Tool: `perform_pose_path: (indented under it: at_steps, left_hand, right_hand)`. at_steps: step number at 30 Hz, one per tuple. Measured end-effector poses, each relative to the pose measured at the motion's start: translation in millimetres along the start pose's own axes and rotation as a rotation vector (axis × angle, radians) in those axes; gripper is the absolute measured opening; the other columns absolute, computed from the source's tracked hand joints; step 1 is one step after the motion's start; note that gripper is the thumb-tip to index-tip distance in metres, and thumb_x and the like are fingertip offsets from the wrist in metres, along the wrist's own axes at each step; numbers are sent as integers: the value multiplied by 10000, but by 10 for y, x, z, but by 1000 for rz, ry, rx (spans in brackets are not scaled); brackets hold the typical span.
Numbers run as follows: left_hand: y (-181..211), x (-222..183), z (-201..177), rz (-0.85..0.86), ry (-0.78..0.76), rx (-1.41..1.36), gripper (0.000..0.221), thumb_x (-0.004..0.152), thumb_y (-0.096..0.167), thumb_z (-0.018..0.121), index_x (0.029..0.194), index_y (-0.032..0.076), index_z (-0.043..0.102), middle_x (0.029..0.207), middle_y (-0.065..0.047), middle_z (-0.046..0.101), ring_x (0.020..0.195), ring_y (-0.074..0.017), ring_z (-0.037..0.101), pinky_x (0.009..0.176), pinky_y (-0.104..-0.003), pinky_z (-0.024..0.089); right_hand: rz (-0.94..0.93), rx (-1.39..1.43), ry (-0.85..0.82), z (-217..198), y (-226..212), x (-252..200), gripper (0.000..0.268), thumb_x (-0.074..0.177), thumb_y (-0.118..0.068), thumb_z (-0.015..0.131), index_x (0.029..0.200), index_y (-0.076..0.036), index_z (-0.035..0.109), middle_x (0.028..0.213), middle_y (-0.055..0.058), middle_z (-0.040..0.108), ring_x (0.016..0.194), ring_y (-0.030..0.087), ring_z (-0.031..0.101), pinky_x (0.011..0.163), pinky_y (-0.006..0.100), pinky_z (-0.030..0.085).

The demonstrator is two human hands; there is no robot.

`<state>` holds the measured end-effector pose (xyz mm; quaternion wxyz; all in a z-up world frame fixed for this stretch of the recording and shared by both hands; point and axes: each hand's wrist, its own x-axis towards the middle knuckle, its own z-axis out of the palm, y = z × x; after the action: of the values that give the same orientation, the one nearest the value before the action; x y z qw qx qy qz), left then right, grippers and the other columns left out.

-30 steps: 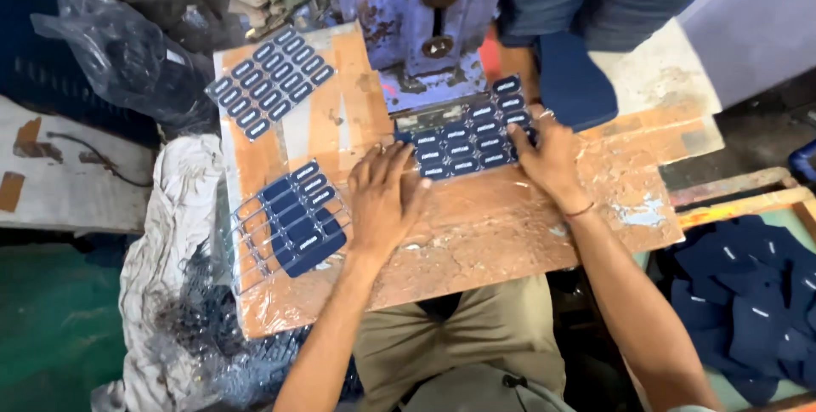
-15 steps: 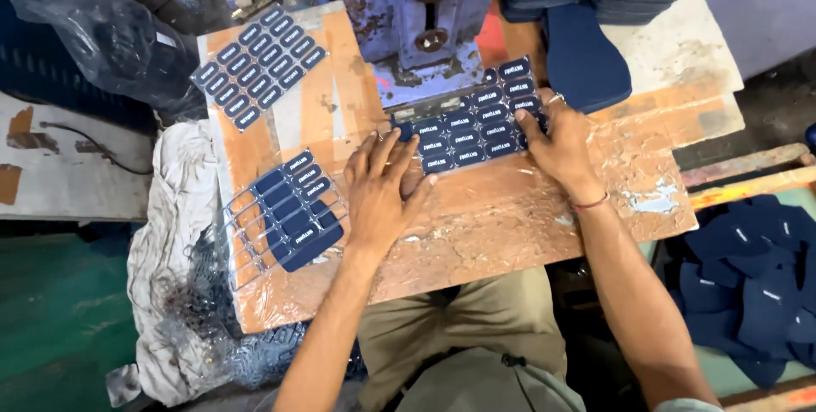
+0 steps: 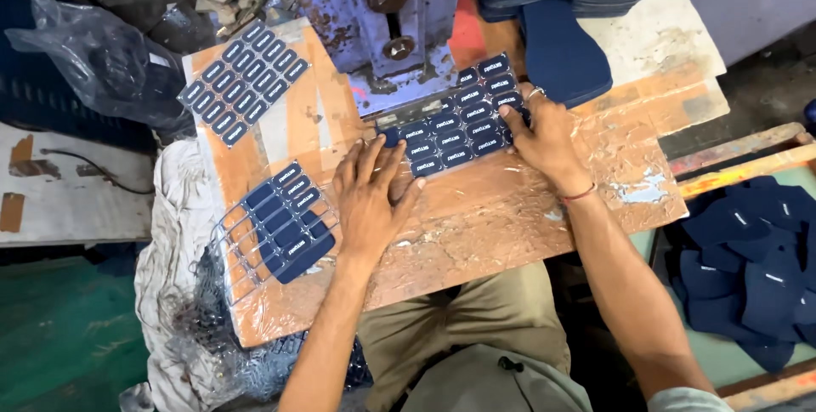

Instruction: Stamping logos onto fabric pieces using a manual press machine.

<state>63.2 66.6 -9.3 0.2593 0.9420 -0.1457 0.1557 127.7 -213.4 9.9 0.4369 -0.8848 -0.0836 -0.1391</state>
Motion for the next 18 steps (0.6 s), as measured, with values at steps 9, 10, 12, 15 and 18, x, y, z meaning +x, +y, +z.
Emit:
perform_pose_path:
  at_steps: [9, 10, 12, 15, 18]
  left_hand:
    - [-49, -9, -67, 79, -54, 8, 668, 930, 498, 713, 1466, 120, 588, 1553, -187, 465, 1435, -442, 403, 1189, -577, 304]
    - [-99, -31, -208, 78, -49, 6, 668, 930, 498, 713, 1466, 120, 588, 1553, -187, 465, 1435, -442, 403, 1189, -577, 304]
    - [-206, -69, -489, 9, 45, 142, 663, 911, 483, 746, 1475, 164, 608, 1525, -178, 535, 1421, -462, 439, 1191, -583, 310]
    - [-959, -262, -967, -166, 132, 193, 771, 809, 471, 861, 1381, 35, 586, 1387, -270, 619, 1285, -440, 578, 1131, -517, 422]
    - [-1757, -774, -1292, -815, -12, -184, 887, 753, 340, 902, 1452, 17, 462, 1093, -211, 738, 956, -277, 735, 824, -352, 570]
  right_hand:
    - [59, 46, -106, -65, 18, -85, 160, 1044, -108, 690, 1105, 36, 656, 734, 88, 699, 532, 124, 681, 478, 289, 516]
    - [55, 43, -107, -148, -112, -179, 160, 1044, -108, 690, 1105, 36, 656, 734, 88, 699, 532, 124, 681, 478, 289, 516]
    - [177, 71, -106, -306, -369, -341, 440, 994, -96, 666, 1413, 17, 592, 647, 81, 664, 521, 81, 597, 474, 250, 459]
    - [325, 237, -78, -443, -240, -712, 465, 974, -109, 655, 1411, 20, 558, 748, 46, 662, 568, 37, 578, 477, 211, 459]
    - [279, 91, -32, -508, 35, -1090, 419, 968, -105, 690, 1362, 22, 622, 798, 55, 712, 599, 66, 605, 513, 223, 463]
